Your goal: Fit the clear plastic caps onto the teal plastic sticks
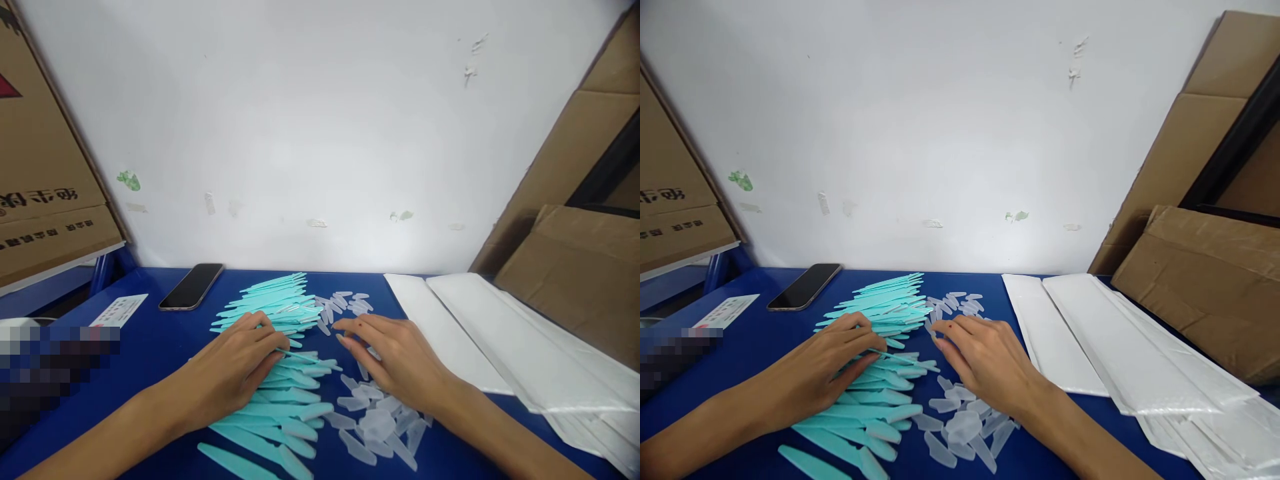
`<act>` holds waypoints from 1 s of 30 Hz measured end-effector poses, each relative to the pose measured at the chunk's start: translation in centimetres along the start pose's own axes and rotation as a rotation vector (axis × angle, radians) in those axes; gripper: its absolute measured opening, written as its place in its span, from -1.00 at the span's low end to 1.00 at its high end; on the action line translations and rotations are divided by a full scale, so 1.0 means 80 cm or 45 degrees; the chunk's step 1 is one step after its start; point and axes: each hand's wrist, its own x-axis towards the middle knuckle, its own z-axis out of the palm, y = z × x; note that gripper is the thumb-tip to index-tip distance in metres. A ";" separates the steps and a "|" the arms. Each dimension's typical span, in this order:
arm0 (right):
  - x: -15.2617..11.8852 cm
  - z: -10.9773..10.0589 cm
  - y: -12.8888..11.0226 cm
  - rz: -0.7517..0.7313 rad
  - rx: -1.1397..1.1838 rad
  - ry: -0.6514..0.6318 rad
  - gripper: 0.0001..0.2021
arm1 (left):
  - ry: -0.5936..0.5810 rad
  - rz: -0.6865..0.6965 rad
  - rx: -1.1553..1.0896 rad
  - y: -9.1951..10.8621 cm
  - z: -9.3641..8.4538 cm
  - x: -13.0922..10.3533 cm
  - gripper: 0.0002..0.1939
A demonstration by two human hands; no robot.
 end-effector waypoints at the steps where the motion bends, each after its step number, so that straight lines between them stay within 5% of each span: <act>1: 0.000 -0.001 0.000 -0.001 0.004 0.002 -0.74 | -0.009 -0.005 0.000 0.000 -0.002 0.000 -0.75; 8: 0.000 0.000 0.000 0.017 0.018 -0.064 -0.74 | -0.038 -0.046 -0.014 0.000 -0.009 0.001 -0.78; 19: 0.002 0.001 0.013 0.081 -0.138 0.044 -0.76 | 0.091 -0.089 0.212 -0.038 -0.007 0.001 -0.67; 30: 0.000 0.002 0.018 0.112 -0.173 0.055 -0.77 | 0.112 -0.026 0.340 -0.049 0.014 0.000 -0.60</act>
